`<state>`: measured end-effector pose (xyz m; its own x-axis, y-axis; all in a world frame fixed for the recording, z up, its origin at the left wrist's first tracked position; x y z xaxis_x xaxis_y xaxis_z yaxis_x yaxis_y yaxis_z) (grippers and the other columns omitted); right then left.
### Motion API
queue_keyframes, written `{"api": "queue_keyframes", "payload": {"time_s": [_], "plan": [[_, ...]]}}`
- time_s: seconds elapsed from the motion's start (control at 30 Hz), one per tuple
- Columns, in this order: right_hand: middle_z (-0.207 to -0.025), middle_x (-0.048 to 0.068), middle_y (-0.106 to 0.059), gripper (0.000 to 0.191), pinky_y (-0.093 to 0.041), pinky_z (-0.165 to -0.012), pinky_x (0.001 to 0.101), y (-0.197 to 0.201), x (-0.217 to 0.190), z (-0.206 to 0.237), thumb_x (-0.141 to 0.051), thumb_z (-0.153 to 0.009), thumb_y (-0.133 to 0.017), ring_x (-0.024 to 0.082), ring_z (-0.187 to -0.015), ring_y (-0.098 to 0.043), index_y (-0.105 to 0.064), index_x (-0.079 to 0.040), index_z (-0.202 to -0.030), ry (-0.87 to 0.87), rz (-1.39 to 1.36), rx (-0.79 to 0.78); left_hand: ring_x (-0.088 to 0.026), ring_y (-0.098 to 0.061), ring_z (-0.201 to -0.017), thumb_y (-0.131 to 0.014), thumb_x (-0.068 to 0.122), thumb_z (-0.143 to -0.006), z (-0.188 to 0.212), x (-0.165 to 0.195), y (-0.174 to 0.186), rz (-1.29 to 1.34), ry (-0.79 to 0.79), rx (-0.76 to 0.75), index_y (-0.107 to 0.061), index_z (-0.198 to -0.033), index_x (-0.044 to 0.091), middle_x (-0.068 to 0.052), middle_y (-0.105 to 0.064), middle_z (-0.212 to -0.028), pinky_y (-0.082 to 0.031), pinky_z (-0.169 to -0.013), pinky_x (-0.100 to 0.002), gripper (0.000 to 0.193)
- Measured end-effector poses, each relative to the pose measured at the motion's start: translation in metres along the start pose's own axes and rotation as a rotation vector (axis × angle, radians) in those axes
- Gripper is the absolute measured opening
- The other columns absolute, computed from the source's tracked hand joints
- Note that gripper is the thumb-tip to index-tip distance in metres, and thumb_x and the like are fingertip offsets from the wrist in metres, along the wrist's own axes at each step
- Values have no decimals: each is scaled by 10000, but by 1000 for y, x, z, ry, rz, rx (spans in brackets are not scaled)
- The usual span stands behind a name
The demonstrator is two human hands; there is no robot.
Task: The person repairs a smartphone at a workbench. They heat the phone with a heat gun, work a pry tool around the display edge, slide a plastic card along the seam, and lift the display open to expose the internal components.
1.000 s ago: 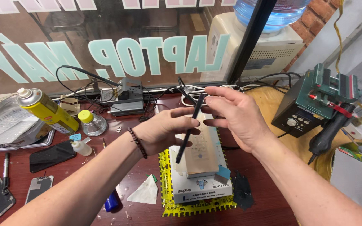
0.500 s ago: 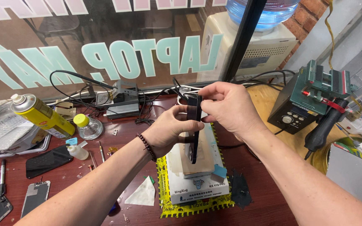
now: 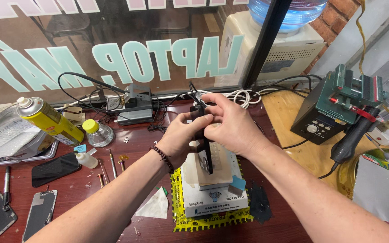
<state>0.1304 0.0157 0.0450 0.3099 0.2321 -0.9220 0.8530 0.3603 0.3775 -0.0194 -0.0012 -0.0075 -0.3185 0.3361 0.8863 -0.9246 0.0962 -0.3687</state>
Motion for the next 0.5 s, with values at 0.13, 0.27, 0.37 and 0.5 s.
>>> {"api": "queue_keyframes", "payload": {"time_s": [0.13, 0.27, 0.37, 0.5], "plan": [[-1116, 143, -776, 813, -559, -887, 293, -10, -3, 13, 5, -709, -643, 174, -1004, -762, -439, -115, -1487, -13, 169, 34, -130, -709, -919, -742, 316, -825, 2, 4, 3, 11, 74, 54, -661, -1101, 131, 10, -733, -1008, -576, -734, -382, 341], [-1100, 147, -768, 850, -597, -843, 322, -15, -9, 26, -9, -708, -640, 204, -970, -766, -406, -130, -1516, -38, 231, 36, -163, -728, -957, -739, 290, -832, 6, 8, 3, 65, 48, 4, -650, -1099, 108, -24, -741, -993, -608, -787, -411, 335], [-1059, 127, -783, 866, -634, -800, 332, -19, -10, 33, -23, -716, -622, 212, -909, -798, -380, -168, -1535, -152, 178, -13, -205, -732, -914, -739, 276, -813, 8, 9, 5, 77, 76, 30, -617, -1112, 130, -58, -731, -972, -623, -777, -451, 354], [-1032, 129, -787, 890, -629, -818, 338, -20, -11, 41, -19, -711, -625, 236, -909, -796, -351, -166, -1545, -147, 229, -21, -206, -693, -884, -774, 275, -785, 5, 7, 6, 86, 83, 43, -595, -1157, 122, -46, -650, -1006, -623, -744, -467, 440]]}}
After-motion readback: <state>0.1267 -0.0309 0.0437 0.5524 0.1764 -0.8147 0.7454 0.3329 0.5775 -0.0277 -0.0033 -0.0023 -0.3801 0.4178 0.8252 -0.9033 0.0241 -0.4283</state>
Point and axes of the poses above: each hand's wrist, its own z-axis away from the middle knuckle, its own y-axis out of the back of the hand, x = y × z, the point moved 2 cm from there along -z, towards the middle knuckle
